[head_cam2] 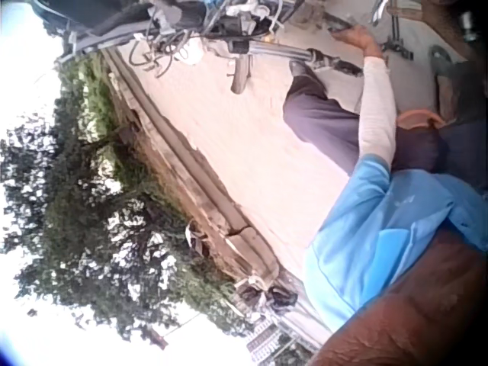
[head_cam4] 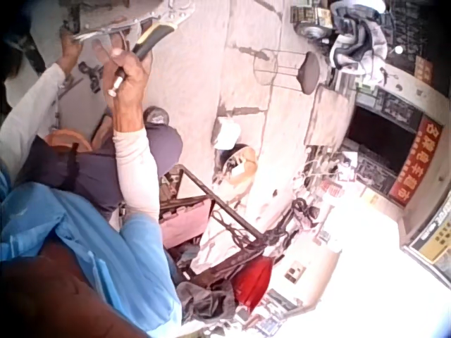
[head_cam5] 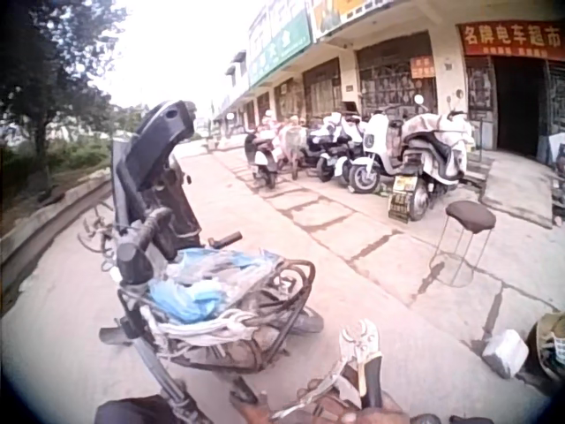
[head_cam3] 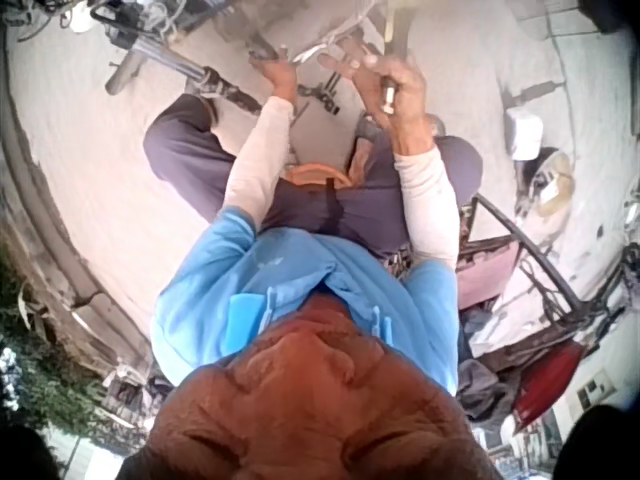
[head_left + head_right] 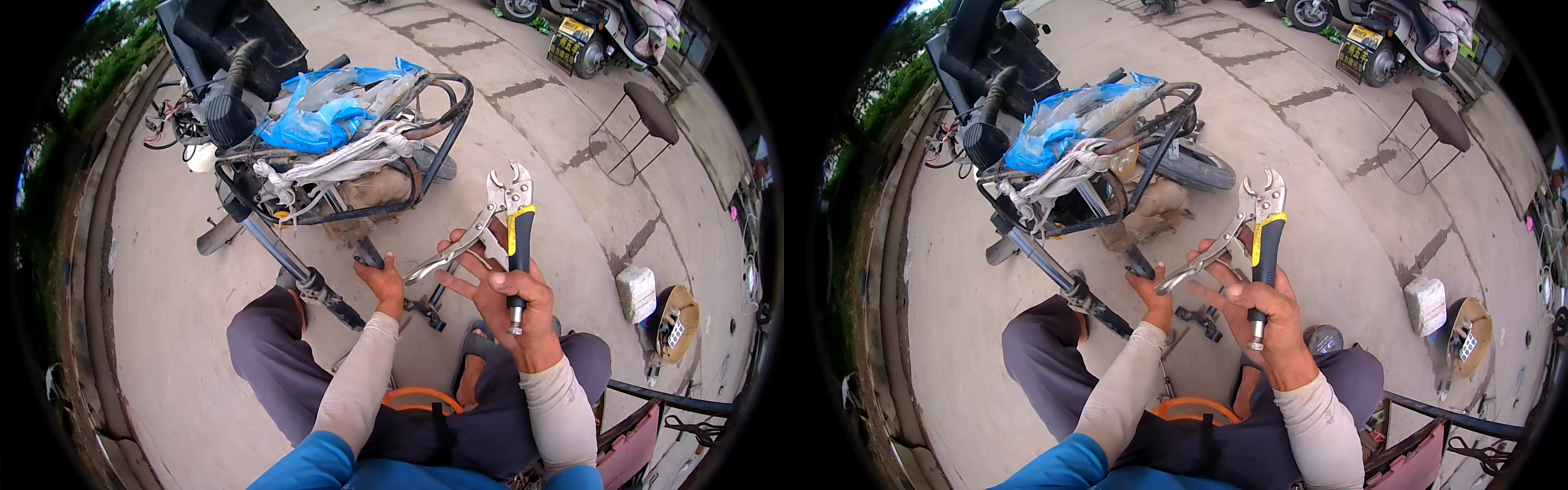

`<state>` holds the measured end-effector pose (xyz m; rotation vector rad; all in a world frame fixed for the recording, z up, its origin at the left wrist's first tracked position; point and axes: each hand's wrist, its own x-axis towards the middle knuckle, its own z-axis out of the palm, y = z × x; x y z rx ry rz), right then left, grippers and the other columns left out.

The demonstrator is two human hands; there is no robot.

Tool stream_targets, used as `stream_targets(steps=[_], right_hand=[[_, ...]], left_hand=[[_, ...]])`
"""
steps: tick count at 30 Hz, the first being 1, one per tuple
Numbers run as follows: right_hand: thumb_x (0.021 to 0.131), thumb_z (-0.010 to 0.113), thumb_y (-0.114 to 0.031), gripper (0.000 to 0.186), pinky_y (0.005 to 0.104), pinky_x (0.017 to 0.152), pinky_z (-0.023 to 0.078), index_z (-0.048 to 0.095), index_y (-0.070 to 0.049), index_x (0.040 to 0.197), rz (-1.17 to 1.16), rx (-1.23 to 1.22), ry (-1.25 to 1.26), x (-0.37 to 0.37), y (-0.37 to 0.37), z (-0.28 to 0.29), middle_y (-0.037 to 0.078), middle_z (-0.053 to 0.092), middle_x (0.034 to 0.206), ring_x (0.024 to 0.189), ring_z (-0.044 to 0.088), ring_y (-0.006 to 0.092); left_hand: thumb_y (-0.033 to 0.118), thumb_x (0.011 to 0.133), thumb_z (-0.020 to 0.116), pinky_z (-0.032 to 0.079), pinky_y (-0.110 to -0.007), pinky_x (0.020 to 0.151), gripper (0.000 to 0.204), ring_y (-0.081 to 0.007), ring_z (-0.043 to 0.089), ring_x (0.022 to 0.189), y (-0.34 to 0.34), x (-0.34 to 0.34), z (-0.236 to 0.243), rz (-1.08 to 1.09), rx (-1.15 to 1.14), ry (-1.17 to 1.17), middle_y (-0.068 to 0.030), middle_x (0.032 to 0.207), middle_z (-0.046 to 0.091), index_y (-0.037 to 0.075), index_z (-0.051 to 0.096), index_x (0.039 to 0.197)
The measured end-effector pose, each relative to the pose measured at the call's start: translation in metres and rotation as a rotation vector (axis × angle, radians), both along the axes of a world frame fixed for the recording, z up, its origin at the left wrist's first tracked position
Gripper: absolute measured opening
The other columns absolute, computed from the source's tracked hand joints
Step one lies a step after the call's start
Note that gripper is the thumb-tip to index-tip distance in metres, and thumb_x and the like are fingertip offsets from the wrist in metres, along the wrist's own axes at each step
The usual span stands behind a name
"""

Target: The person works on a motorcycle fork by using locking pliers to grip and turn a component, then picks up and shows a steering stem assembly.

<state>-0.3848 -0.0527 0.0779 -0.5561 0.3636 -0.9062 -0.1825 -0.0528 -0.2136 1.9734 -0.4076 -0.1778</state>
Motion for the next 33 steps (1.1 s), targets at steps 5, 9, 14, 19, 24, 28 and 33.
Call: stream_targets(steps=[5, 9, 14, 19, 24, 28, 33], right_hand=[[0.079, 0.063, -0.004, 0.071, 0.0454, 0.104, 0.044, 0.035, 0.002, 0.144, 0.123, -0.038, 0.126, 0.009, 0.008, -0.007, 0.016, 0.052, 0.131, 0.129, 0.049, 0.0293], [0.077, 0.063, 0.0, 0.064, 0.0415, 0.096, 0.051, 0.043, 0.002, 0.138, 0.204, -0.003, 0.228, 0.016, 0.012, -0.019, 0.016, 0.054, 0.126, 0.118, 0.057, 0.0265], [0.078, 0.062, 0.005, 0.055, 0.0422, 0.092, 0.055, 0.047, 0.007, 0.131, 0.25, 0.055, 0.445, 0.019, 0.007, -0.036, 0.016, 0.06, 0.12, 0.112, 0.062, 0.0277], [0.08, 0.063, 0.004, 0.064, 0.0421, 0.098, 0.053, 0.041, 0.009, 0.14, 0.381, 0.07, 0.627, 0.029, 0.011, -0.048, 0.021, 0.062, 0.121, 0.115, 0.062, 0.0297], [0.082, 0.065, -0.003, 0.074, 0.0392, 0.104, 0.047, 0.031, 0.009, 0.147, 0.48, 0.137, 0.503, 0.038, 0.01, -0.056, 0.022, 0.059, 0.126, 0.118, 0.06, 0.0287], [0.082, 0.063, -0.002, 0.073, 0.0421, 0.106, 0.046, 0.028, 0.01, 0.146, 0.477, 0.214, 0.372, 0.048, 0.012, -0.055, 0.022, 0.055, 0.13, 0.122, 0.057, 0.0302], [0.077, 0.057, 0.004, 0.079, 0.055, 0.108, 0.04, 0.027, 0.003, 0.15, 0.371, 0.237, 0.376, 0.048, 0.006, -0.065, 0.027, 0.05, 0.136, 0.126, 0.053, 0.0358]], left_hand=[[0.007, 0.08, 0.071, 0.036, -0.038, 0.107, 0.083, -0.0335, 0.046, 0.127, 0.01, 0.021, 0.026, -0.264, -0.166, 0.512, -0.0299, 0.139, 0.039, -0.014, 0.022, 0.143], [0.003, 0.08, 0.067, 0.039, -0.038, 0.103, 0.078, -0.0323, 0.05, 0.122, 0.01, 0.028, 0.014, -0.239, -0.158, 0.372, -0.0283, 0.135, 0.044, -0.013, 0.025, 0.143], [0.005, 0.083, 0.068, 0.037, -0.038, 0.107, 0.074, -0.0385, 0.046, 0.126, 0.005, 0.003, 0.029, -0.088, 0.114, -0.09, -0.0311, 0.134, 0.045, -0.014, 0.027, 0.141], [0.005, 0.083, 0.067, 0.041, -0.04, 0.104, 0.062, -0.0409, 0.055, 0.113, 0.004, 0.017, 0.015, -0.125, -0.054, 0.066, -0.0288, 0.123, 0.052, -0.011, 0.036, 0.134], [0.008, 0.08, 0.068, 0.044, -0.04, 0.098, 0.056, -0.0378, 0.06, 0.1, 0.009, 0.03, 0.035, -0.344, -0.113, 0.394, -0.0242, 0.114, 0.057, -0.007, 0.044, 0.129], [0.008, 0.08, 0.069, 0.047, -0.039, 0.093, 0.055, -0.035, 0.061, 0.096, 0.01, 0.029, 0.012, -0.208, -0.029, 0.063, -0.0204, 0.108, 0.061, -0.005, 0.045, 0.128], [0.002, 0.081, 0.064, 0.048, -0.038, 0.089, 0.051, -0.0345, 0.064, 0.095, 0.01, 0.007, 0.036, -0.141, -0.07, 0.073, -0.0193, 0.104, 0.064, -0.002, 0.045, 0.128]])
